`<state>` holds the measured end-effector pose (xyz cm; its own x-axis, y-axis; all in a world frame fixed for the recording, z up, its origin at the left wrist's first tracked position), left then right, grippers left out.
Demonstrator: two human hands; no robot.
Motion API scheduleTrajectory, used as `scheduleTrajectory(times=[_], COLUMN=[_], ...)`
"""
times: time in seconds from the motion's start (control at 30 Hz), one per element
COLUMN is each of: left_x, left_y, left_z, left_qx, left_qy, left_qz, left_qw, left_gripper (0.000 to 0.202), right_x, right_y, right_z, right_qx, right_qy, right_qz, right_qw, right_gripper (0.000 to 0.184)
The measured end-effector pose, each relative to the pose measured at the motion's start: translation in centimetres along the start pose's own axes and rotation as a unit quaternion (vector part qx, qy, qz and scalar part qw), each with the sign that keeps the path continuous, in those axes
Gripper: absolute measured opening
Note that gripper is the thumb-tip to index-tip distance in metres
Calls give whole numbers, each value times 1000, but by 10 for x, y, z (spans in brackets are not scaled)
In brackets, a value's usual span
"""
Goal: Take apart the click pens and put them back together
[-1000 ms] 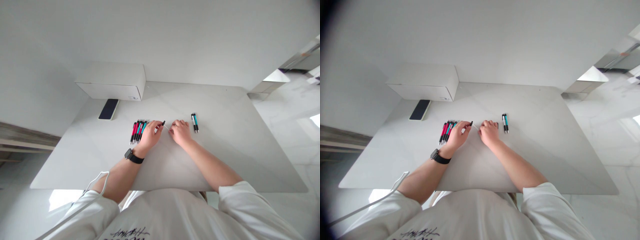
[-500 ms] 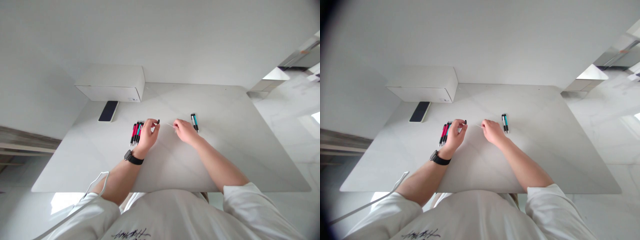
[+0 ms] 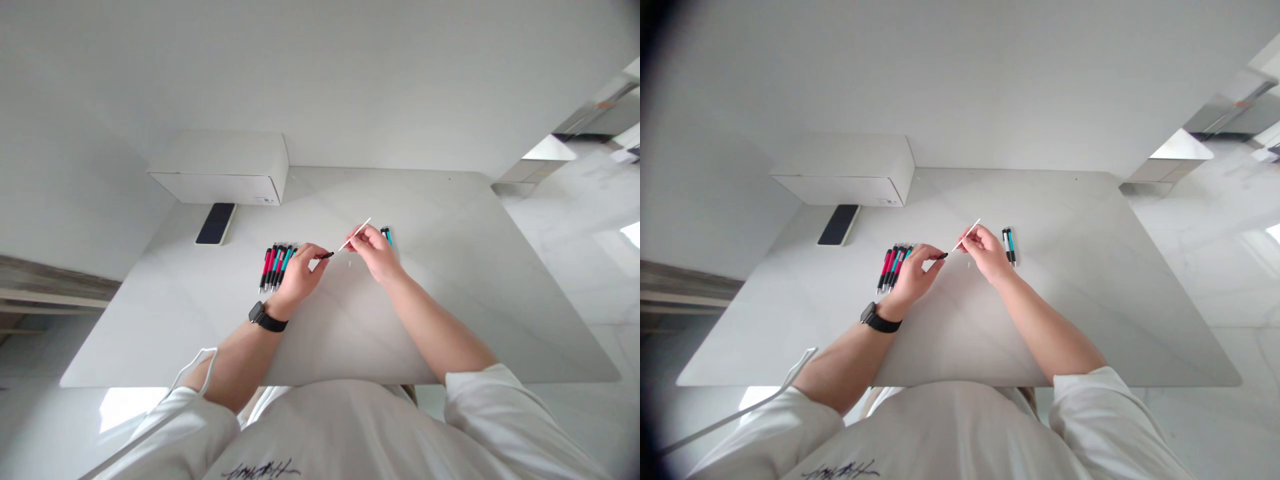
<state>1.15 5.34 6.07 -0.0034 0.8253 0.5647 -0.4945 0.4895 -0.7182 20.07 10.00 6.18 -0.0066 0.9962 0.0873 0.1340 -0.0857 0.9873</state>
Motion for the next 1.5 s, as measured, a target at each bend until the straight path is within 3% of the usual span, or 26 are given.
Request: scheduleTrajectory(times=[0.53,0.9,1.1,1.27,1.37,1.5], left_x=[-3,-4,-3,-4,-5,-3], left_y=[6,9,19,21,20,13], left_z=[-5,-6,-3,-4,-4,-6], left_qx=[-6,-11,-11,-9,3,28], left_qy=[9,11,-7,-2,1,46], left_qz=[1,18,59,63,56,11], left_qw=[1000,1000,998,998,998,998], left_gripper=[11,11,12,15,14,15], right_x=[-7,-11,-10,-15,-5,17], right_y=[-5,-2,14,32,39,38], right_z=[-9,-12,-2,-11,4,51], right_qx=[-23,-161,-187,-238,-265,-360], right_qy=[23,57,7,40,16,-61], right_qz=[14,44,138,222,214,127], right_qw=[999,984,972,945,940,922], right_gripper=[34,30,41,38,39,35])
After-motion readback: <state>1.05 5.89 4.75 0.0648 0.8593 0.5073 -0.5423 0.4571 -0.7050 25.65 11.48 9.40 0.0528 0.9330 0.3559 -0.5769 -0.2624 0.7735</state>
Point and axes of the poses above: each hand's wrist, its own x-axis towards the middle knuckle, its own z-axis out of the back of the hand, y = z × x, the point moved 8 cm from there along x, towards the middle knuckle, and after that the axes turned 12 degrees about -y, right-handed, at the moved point
